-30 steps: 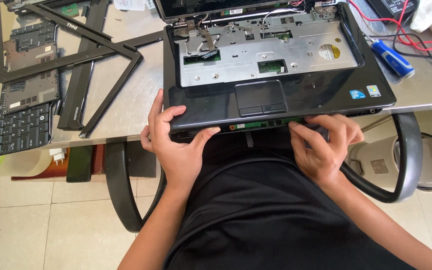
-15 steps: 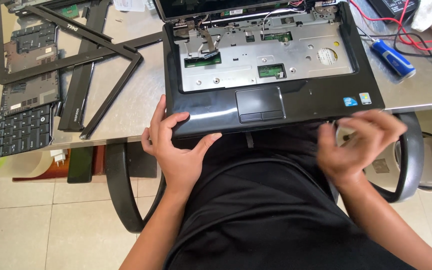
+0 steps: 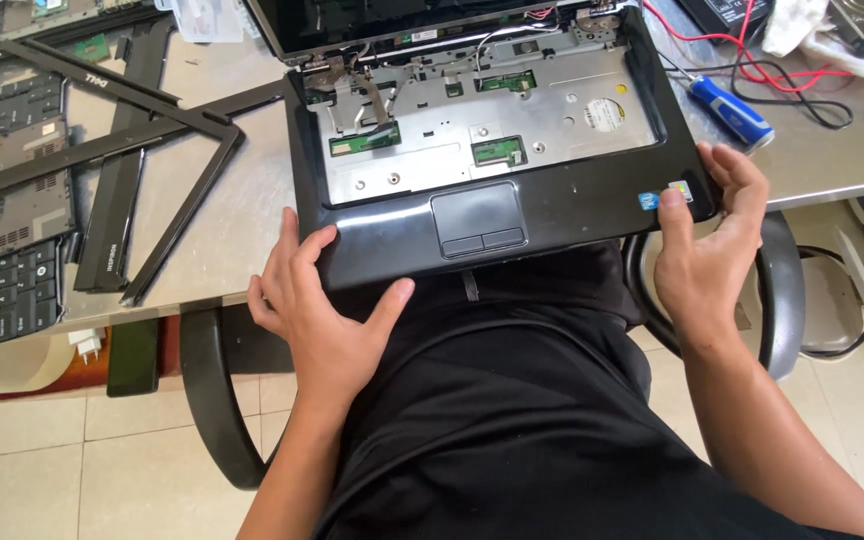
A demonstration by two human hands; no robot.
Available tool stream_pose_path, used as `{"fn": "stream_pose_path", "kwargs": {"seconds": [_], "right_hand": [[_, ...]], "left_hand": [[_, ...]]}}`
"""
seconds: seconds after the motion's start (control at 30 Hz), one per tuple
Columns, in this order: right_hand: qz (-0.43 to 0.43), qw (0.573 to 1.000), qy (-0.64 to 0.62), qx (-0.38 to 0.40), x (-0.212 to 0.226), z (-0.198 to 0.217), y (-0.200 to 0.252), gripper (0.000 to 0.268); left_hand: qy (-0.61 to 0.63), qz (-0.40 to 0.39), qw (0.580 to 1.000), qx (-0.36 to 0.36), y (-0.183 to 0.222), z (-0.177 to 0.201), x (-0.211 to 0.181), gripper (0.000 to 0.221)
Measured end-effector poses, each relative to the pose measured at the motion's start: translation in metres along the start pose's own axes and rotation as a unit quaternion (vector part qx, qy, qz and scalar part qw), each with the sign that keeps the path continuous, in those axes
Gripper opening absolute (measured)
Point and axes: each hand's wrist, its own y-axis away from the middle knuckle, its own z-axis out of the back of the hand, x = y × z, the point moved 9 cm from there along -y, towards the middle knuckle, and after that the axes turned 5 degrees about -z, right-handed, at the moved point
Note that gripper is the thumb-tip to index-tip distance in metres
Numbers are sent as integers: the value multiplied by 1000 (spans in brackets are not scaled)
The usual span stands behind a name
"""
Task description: Connecting internal ribbon cables and snapping the top casing onto a laptop during reassembly.
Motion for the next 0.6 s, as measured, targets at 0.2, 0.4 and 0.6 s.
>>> {"fn": "stream_pose_path", "kwargs": {"seconds": [0.2,0.4,0.6], "right_hand": [[2,999,-38,-27,-6,-2,6,40],[17,980,197,23,-8,5,-6,26],[19,961,230,152,-27,-8,-39,50]], "left_hand": [[-29,-15,999,4,-2,1,-2,64],[-139,-62,988,15,-8,6,-6,78],[-100,-67,987,107,-43,5,14,74]]}}
